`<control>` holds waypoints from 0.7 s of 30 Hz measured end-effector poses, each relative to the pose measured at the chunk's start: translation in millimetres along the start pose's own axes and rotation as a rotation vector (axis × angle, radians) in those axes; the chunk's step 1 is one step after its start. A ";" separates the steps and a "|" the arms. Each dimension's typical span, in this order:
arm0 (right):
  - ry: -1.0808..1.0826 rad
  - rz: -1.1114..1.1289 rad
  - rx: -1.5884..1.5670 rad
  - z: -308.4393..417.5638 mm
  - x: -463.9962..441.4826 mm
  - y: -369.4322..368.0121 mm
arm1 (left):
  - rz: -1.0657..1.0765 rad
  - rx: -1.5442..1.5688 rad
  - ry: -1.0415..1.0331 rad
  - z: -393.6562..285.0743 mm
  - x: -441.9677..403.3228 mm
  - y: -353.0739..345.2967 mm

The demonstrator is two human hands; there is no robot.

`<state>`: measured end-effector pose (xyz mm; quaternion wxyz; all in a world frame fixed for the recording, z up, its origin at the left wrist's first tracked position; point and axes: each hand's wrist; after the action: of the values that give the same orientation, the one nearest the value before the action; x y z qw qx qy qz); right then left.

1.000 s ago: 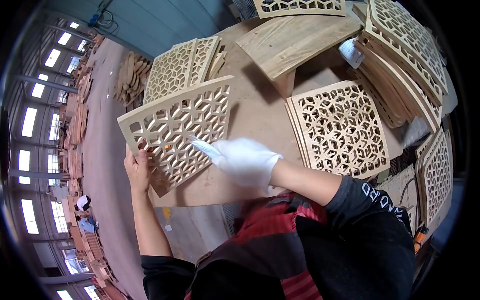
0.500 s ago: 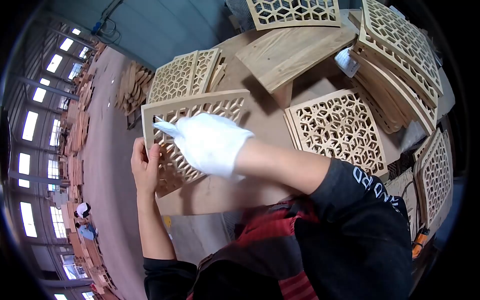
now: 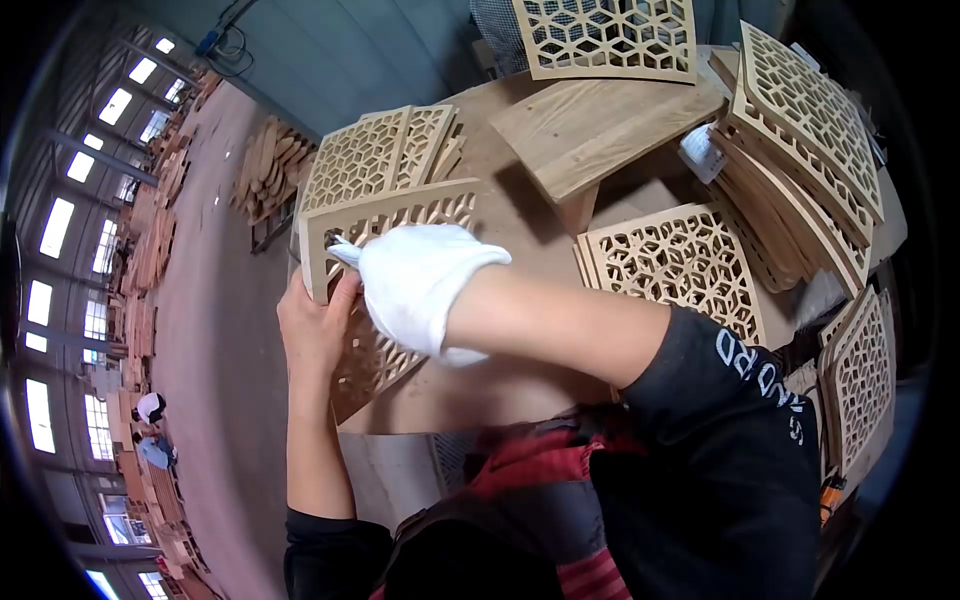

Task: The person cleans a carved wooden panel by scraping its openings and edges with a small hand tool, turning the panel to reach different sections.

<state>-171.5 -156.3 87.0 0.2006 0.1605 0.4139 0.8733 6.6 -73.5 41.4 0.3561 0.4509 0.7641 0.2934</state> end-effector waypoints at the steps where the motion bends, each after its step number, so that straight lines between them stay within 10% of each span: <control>1: -0.004 0.009 0.018 0.5 -4.6 1.3 | 0.026 0.015 0.039 -1.0 -0.3 0.3; 8: 0.222 0.091 0.406 1.1 -36.1 12.8 | -0.057 0.035 -0.151 -1.9 -0.6 -6.2; 12: 0.109 -0.165 0.094 -9.0 -36.9 -5.6 | -0.052 0.011 -0.041 -0.6 -8.9 -3.6; 21: 0.111 0.024 0.200 -9.4 -37.3 8.0 | -0.037 0.052 -0.089 -0.1 -11.0 -7.6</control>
<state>-145.1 -185.1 83.3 0.1502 0.1362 0.5074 0.8375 6.6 -86.6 38.7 0.3831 0.4584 0.7631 0.2464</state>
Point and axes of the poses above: each hand's wrist, its own x-axis away from the middle knuckle, its own y-axis out of the back of the hand, z = x × y, and after that the axes turned 5 degrees about z, right-handed
